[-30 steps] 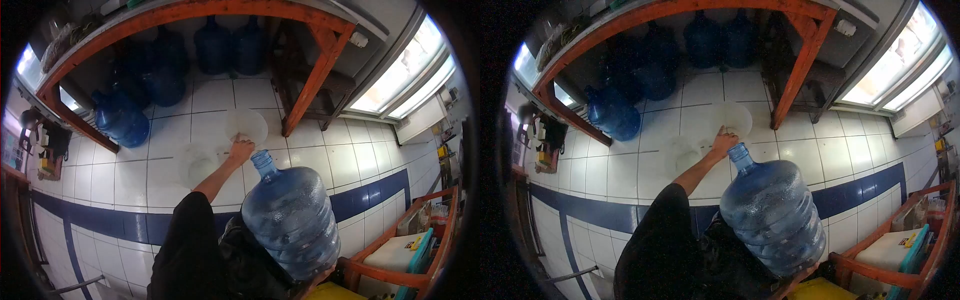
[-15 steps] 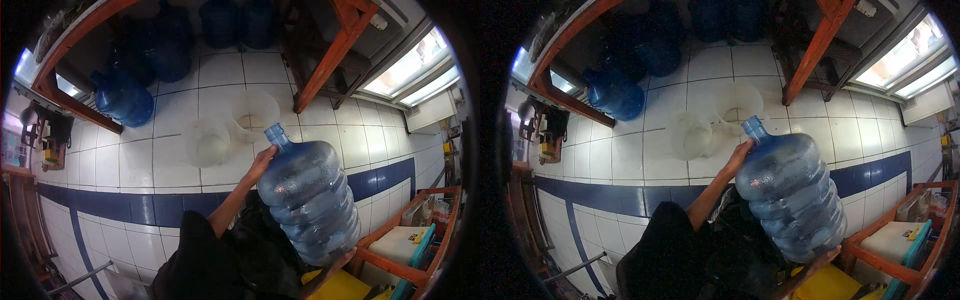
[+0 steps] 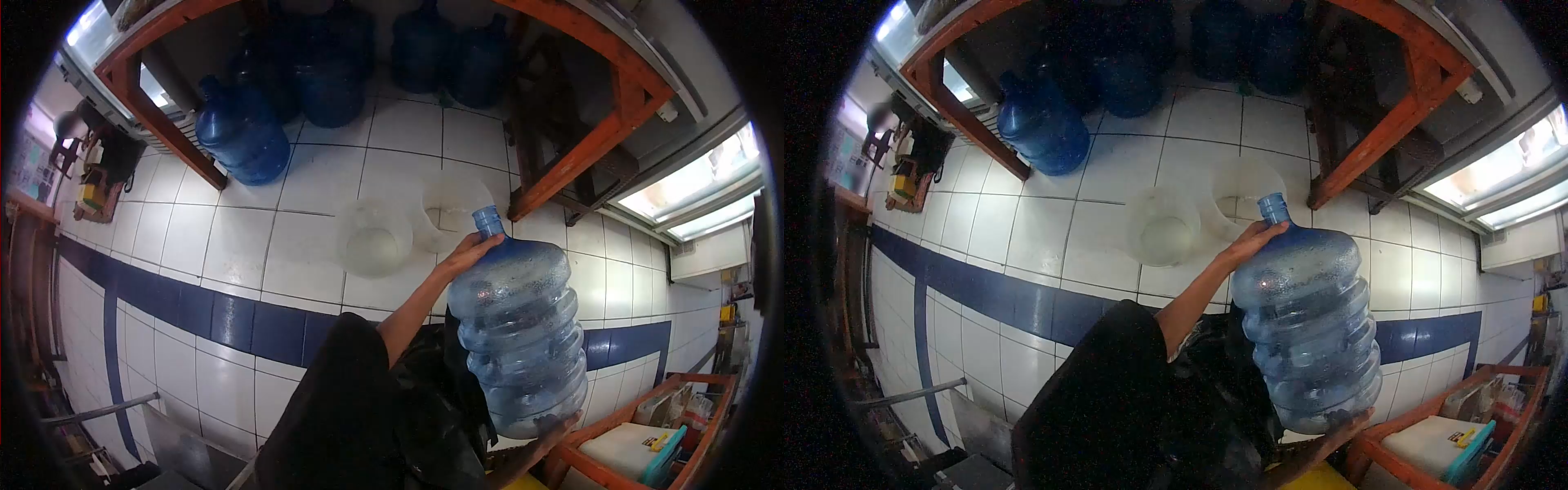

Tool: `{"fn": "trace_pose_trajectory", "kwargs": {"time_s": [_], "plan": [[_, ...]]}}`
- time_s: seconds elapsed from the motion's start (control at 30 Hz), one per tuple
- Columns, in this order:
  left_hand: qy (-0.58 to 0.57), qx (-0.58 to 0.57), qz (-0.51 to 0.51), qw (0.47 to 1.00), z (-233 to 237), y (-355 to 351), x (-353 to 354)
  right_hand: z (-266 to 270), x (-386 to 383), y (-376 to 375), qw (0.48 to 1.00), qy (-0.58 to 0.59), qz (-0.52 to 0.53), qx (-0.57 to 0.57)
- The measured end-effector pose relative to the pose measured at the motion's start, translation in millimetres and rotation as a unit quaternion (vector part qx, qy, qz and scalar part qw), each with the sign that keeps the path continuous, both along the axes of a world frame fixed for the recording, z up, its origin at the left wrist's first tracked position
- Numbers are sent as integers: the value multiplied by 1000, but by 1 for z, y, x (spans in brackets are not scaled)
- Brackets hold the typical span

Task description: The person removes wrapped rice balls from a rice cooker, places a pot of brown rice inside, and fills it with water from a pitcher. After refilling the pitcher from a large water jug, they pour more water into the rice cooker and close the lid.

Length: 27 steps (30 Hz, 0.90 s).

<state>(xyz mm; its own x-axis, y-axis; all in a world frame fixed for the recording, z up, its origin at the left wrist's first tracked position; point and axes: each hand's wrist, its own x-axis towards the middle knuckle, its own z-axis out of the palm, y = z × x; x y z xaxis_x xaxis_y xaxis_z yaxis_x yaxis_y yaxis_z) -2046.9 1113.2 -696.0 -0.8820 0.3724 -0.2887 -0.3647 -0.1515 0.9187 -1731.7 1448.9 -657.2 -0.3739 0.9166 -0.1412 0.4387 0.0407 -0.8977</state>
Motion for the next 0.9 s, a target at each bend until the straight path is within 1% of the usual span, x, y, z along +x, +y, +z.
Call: {"fn": "trace_pose_trajectory", "kwargs": {"time_s": [0.03,0.07,0.17,0.2,0.23,0.27,0.33,0.4,0.43,0.47,0.53,0.6,0.7,0.73,0.83,0.9], "plan": [[-24,14,-3,1000,-6,1,-1,0,-1,3,1000,3,9,9],[-28,17,2,999,-8,2,-2,-1,0,7,998,34,48,7],[-29,19,4,999,-9,4,0,-48,25,75,996,14,66,51],[-28,22,2,999,-5,2,1,-31,19,59,996,11,67,53],[-26,23,-2,999,-3,3,2,6,1,15,999,-6,40,-1],[-27,25,-3,999,-6,4,0,26,-9,-9,998,-20,11,-55],[-42,38,0,998,-12,6,-1,15,-3,9,998,-12,24,-59],[-31,31,13,999,-14,6,-2,-12,10,43,997,-7,40,-65],[-21,24,26,999,-17,7,1,-34,26,72,994,13,104,-5],[-24,24,26,999,-21,8,0,-34,28,73,984,36,167,54],[-49,45,13,998,-26,10,-3,-33,26,75,988,22,146,49],[-53,50,12,997,-27,10,-3,-16,15,54,991,10,130,28],[-55,56,13,997,-33,12,-5,-5,9,43,992,8,124,17],[-53,56,16,997,-37,13,-6,-5,7,43,992,7,128,20],[-68,43,-3,997,-21,3,-2,-2,8,45,990,1,138,29],[-70,49,14,996,-30,7,-2,-1,7,46,986,-7,158,48]]}}
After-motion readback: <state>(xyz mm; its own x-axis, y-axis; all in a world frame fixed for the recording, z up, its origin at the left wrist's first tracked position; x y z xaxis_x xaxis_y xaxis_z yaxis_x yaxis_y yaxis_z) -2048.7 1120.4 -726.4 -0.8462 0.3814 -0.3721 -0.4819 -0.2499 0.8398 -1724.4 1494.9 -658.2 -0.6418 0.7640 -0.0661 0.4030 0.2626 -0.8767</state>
